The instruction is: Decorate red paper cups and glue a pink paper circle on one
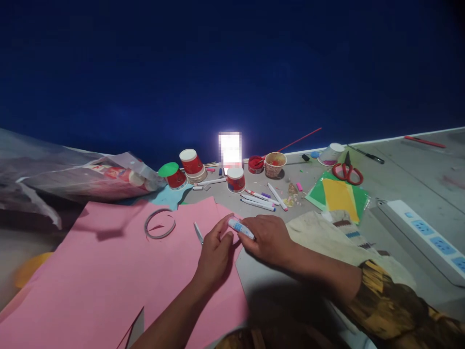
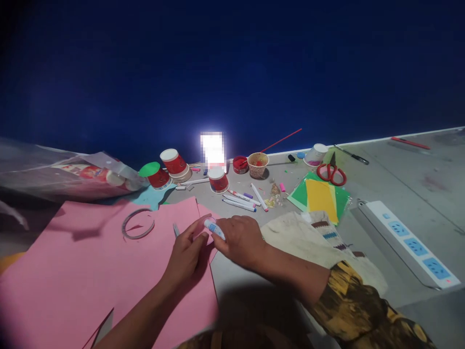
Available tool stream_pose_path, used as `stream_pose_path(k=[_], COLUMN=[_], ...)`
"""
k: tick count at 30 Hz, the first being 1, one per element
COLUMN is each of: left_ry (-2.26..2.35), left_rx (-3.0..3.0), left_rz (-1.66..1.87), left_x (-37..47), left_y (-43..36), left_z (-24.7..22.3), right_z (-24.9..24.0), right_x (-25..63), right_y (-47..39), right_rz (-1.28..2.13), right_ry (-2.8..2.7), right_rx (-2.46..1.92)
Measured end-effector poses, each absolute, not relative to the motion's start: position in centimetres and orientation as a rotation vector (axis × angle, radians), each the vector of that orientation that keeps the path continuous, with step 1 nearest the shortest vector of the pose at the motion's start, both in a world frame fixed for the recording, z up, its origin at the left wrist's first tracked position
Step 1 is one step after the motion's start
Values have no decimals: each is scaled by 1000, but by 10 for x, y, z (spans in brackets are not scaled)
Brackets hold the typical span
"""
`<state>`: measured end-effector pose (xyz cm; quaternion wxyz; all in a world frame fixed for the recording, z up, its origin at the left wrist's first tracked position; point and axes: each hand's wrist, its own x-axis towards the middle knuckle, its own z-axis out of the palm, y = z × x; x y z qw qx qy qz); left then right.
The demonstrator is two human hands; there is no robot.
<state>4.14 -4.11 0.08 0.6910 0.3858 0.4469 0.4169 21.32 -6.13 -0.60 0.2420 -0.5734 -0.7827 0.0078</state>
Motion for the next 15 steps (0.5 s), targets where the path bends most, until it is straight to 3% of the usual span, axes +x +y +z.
stream_pose_path(k=[7,15], left_ry=[1056,1095], left_rx=[1044,959], left_rz=[985,966], left_x=[43,41], left_y=[-34,-33], left_z=[9,1], right_z=[-3,3], right_x=[214,220], right_y=[-62,-61], right_rz=[-366,-324], right_ry=[-2143,-2055], right_rx=[-1433,-1439])
